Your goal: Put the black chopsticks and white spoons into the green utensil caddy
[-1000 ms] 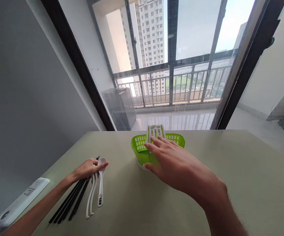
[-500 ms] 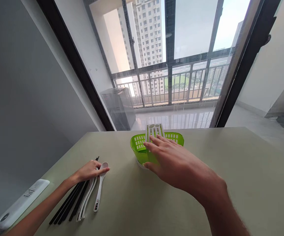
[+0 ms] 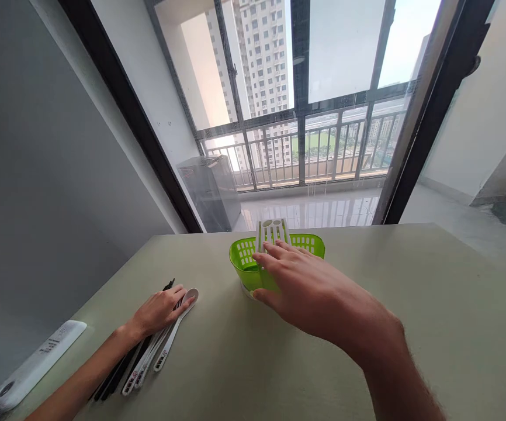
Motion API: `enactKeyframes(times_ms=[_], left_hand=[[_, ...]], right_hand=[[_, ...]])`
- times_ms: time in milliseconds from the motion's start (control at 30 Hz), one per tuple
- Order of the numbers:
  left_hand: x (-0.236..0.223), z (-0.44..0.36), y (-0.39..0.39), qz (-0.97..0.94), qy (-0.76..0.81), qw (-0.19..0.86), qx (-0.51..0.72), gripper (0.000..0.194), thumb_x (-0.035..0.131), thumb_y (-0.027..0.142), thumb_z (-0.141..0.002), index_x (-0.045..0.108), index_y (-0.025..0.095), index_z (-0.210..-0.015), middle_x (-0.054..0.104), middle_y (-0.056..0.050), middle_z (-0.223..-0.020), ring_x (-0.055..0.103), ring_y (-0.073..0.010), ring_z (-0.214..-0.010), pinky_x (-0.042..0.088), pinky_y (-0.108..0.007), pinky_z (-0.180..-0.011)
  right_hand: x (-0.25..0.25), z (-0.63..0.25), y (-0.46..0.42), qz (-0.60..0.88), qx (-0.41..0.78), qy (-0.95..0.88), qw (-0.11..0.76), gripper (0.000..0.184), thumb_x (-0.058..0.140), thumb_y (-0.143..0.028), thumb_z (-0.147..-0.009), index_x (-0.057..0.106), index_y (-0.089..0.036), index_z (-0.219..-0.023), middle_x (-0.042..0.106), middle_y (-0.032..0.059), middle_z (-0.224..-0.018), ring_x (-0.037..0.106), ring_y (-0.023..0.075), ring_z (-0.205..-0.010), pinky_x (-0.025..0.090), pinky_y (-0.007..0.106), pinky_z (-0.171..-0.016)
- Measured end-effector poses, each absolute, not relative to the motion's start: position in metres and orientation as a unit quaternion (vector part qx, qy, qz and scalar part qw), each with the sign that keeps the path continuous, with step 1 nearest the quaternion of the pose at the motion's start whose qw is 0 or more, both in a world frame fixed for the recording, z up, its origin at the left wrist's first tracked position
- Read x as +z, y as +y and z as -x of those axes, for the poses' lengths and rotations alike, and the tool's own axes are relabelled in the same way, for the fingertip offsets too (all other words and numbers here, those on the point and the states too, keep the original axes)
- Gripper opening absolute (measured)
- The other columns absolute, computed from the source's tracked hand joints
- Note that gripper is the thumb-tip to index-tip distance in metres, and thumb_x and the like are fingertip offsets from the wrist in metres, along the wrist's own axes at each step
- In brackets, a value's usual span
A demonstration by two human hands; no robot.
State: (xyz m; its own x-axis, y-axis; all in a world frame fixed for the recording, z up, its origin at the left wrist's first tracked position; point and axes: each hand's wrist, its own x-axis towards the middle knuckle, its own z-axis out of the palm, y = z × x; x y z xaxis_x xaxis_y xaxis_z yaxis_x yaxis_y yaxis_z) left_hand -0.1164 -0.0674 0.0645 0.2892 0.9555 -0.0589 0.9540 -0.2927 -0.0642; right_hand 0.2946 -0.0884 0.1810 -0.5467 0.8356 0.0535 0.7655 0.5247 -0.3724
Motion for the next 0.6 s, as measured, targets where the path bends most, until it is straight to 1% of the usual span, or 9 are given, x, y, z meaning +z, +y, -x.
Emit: enactKeyframes(times_ms=[67, 133, 167, 233, 300, 333, 467, 533, 600], left_hand=[[0.064, 0.116, -0.069, 0.798, -0.599, 0.036, 0.063, 0.052, 0.032, 0.056, -0.105, 0.067, 0.020, -0.096, 0.068, -0.010, -0.096, 0.068, -0.0245, -0.070, 0.043, -0.032, -0.061], [0.067, 0.115, -0.069, 0.793, -0.603, 0.056, 0.065, 0.051, 0.033, 0.058, -0.105, 0.068, 0.020, -0.099, 0.069, -0.011, -0.100, 0.069, -0.0246, -0.073, 0.046, -0.033, -0.063], [0.068, 0.113, -0.069, 0.794, -0.602, 0.067, 0.053, 0.051, 0.035, 0.059, -0.104, 0.068, 0.021, -0.101, 0.070, -0.011, -0.104, 0.070, -0.0257, -0.079, 0.049, -0.034, -0.067], [0.072, 0.107, -0.069, 0.798, -0.593, 0.104, 0.003, 0.049, 0.040, 0.061, -0.103, 0.068, 0.021, -0.108, 0.070, -0.014, -0.116, 0.069, -0.0308, -0.099, 0.053, -0.040, -0.083], [0.078, 0.094, -0.069, 0.804, -0.574, 0.144, -0.059, 0.049, 0.043, 0.060, -0.102, 0.065, 0.021, -0.120, 0.065, -0.018, -0.132, 0.063, -0.0357, -0.119, 0.050, -0.050, -0.099], [0.080, 0.085, -0.070, 0.807, -0.563, 0.157, -0.089, 0.048, 0.045, 0.059, -0.103, 0.062, 0.020, -0.126, 0.061, -0.019, -0.139, 0.059, -0.0368, -0.125, 0.047, -0.053, -0.103], [0.094, 0.028, -0.076, 0.818, -0.507, 0.158, -0.219, 0.046, 0.051, 0.044, -0.104, 0.045, 0.022, -0.145, 0.048, -0.018, -0.154, 0.050, -0.0332, -0.138, 0.043, -0.053, -0.113], [0.103, -0.007, -0.081, 0.827, -0.467, 0.155, -0.272, 0.052, 0.056, 0.039, -0.102, 0.039, 0.022, -0.149, 0.043, -0.019, -0.158, 0.040, -0.0339, -0.148, 0.039, -0.055, -0.118], [0.110, -0.043, -0.085, 0.842, -0.420, 0.148, -0.305, 0.059, 0.059, 0.038, -0.100, 0.035, 0.023, -0.152, 0.040, -0.018, -0.160, 0.033, -0.0352, -0.153, 0.036, -0.057, -0.120]], right_hand=[[0.180, -0.296, -0.089, 0.462, 0.155, -0.865, 0.118, 0.073, 0.055, -0.058, -0.096, 0.046, -0.020, -0.158, 0.038, 0.0096, -0.165, 0.031, 0.0323, -0.155, 0.027, 0.054, -0.126], [0.178, -0.298, -0.089, 0.460, 0.155, -0.866, 0.124, 0.073, 0.055, -0.058, -0.096, 0.048, -0.020, -0.158, 0.041, 0.0095, -0.164, 0.033, 0.0326, -0.154, 0.030, 0.054, -0.126], [0.178, -0.298, -0.089, 0.457, 0.153, -0.867, 0.129, 0.072, 0.055, -0.058, -0.096, 0.048, -0.020, -0.157, 0.042, 0.0094, -0.164, 0.034, 0.0327, -0.154, 0.031, 0.054, -0.125], [0.178, -0.299, -0.089, 0.453, 0.144, -0.868, 0.143, 0.071, 0.056, -0.056, -0.096, 0.050, -0.020, -0.157, 0.045, 0.0098, -0.162, 0.038, 0.0334, -0.152, 0.033, 0.053, -0.125], [0.179, -0.300, -0.090, 0.453, 0.137, -0.868, 0.150, 0.067, 0.056, -0.052, -0.097, 0.051, -0.019, -0.156, 0.047, 0.0097, -0.161, 0.041, 0.0340, -0.150, 0.036, 0.053, -0.124], [0.179, -0.300, -0.090, 0.455, 0.134, -0.868, 0.149, 0.065, 0.054, -0.050, -0.098, 0.051, -0.019, -0.156, 0.048, 0.0097, -0.160, 0.043, 0.0341, -0.149, 0.038, 0.052, -0.123], [0.181, -0.299, -0.092, 0.472, 0.117, -0.862, 0.144, 0.060, 0.048, -0.045, -0.100, 0.052, -0.019, -0.155, 0.052, 0.0102, -0.157, 0.048, 0.0339, -0.146, 0.043, 0.053, -0.119], [0.182, -0.299, -0.094, 0.496, 0.101, -0.849, 0.149, 0.060, 0.046, -0.046, -0.101, 0.053, -0.021, -0.154, 0.056, 0.0102, -0.155, 0.051, 0.0348, -0.144, 0.044, 0.055, -0.117], [0.185, -0.299, -0.096, 0.523, 0.081, -0.833, 0.163, 0.059, 0.043, -0.049, -0.102, 0.054, -0.023, -0.154, 0.059, 0.0100, -0.151, 0.055, 0.0361, -0.140, 0.048, 0.058, -0.113]])
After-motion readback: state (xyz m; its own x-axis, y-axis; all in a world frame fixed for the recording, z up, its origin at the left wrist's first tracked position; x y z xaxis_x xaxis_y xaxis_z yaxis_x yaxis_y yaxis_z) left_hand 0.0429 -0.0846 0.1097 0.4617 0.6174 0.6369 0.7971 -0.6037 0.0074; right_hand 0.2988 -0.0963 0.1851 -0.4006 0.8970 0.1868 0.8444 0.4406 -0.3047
